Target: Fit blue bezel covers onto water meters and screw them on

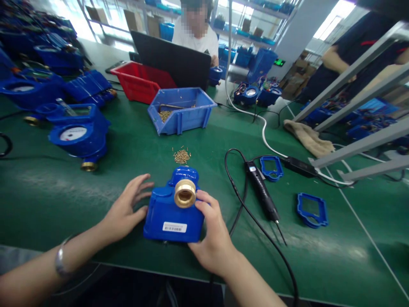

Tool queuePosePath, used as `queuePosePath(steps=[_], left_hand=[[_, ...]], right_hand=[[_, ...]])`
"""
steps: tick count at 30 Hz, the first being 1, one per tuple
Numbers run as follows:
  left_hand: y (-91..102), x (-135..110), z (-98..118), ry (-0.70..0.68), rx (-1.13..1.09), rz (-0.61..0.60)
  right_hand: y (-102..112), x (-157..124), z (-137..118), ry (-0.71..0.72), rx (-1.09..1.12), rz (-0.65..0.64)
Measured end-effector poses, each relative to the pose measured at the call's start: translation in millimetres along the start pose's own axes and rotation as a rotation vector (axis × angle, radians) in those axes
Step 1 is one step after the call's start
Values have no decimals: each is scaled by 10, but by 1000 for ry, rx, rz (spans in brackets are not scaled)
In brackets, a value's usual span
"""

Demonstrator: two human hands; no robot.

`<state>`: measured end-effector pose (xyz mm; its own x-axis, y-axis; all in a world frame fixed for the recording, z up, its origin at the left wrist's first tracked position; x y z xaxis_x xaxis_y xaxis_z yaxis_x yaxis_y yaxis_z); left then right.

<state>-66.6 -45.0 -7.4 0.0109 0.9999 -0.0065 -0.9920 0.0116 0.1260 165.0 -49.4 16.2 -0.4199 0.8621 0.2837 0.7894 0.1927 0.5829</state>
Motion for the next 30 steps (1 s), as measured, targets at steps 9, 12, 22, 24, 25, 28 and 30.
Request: queuePosePath(steps=[9,12,22,24,25,28,30], left_hand=[[-249,-173,221,780,-800,-243],[-246,-173,191,769,-797,-195],[-241,-168,136,556,-734,-312],[-236,-158,144,548,-698,-313],[-235,-153,145,547,-680,-309],[-237,-147,134,515,-629,-277],[-238,-154,117,466,-621,-279]], right_hand=[[-155,-230,38,180,-123,-8],[27,-264,-55,165,-219,-138],[216,390,-365,438,-506,-353],[124,450,-403,504,-562,-365],[104,463,-424,523,-591,-353],[136,485,-488,514,-650,-296],[178,505,-517,487,-666,-271]])
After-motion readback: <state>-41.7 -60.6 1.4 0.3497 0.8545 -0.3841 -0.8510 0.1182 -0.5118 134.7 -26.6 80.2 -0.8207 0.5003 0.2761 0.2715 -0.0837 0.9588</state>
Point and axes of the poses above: each hand's wrist, its own x-axis towards the middle knuckle, its own y-axis out of the back of the hand, z = x × y, the point moved 1 cm from there along x, towards the middle knuckle, and after that the axes turned 7 degrees about -y, right-handed, at the moved point
